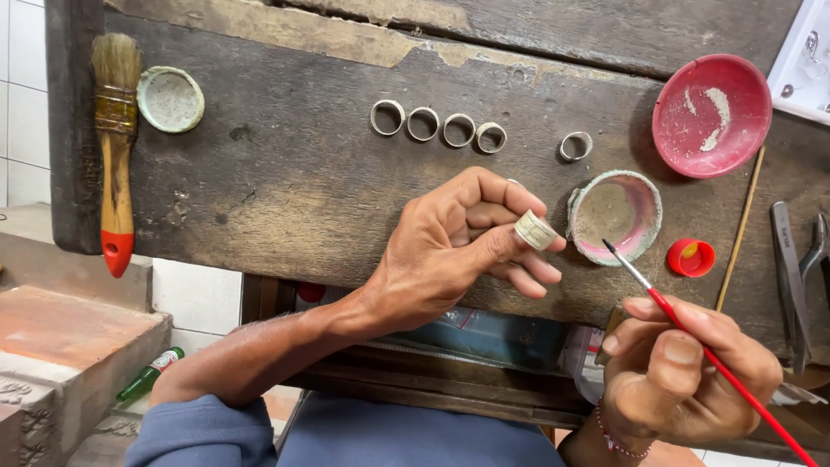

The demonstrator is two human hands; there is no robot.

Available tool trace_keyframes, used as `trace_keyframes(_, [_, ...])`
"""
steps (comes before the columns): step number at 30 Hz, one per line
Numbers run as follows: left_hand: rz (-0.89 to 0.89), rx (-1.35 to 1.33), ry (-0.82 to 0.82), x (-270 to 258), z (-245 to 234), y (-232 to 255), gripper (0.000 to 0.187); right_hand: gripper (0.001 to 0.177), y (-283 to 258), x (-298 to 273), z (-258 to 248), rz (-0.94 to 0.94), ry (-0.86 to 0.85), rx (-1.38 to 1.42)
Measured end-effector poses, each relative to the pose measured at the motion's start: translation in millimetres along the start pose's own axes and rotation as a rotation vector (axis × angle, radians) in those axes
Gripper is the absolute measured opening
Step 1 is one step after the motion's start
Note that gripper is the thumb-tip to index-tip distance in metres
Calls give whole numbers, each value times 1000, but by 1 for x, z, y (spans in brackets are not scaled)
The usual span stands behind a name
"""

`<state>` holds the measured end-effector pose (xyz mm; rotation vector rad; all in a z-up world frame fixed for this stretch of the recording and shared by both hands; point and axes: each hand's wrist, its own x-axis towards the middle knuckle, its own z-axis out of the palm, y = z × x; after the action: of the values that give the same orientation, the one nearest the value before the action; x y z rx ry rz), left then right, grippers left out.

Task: A person uses a fine paintbrush to apply a liquid coating to a small silver jewelry ring at a workshop bench.

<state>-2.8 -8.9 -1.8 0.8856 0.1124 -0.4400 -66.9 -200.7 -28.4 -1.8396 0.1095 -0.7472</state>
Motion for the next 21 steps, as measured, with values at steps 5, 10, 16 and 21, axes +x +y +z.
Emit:
trace_keyframes(5, [45, -2, 17, 0, -1, -7, 26, 19, 6, -1, -4, -17, -17, 2])
trace_keyframes(10, [63, 15, 15, 1, 0, -8, 27, 19, 7, -1, -7, -31, -49, -3])
trace_keyframes(16, [55, 20, 22, 1, 0, -8, 26, 17, 5, -2, -10, -14, -91, -2])
trace_keyframes(21, [43, 20, 26, 1, 0, -7, 26, 13, 5, -2, -8, -21, -87, -9])
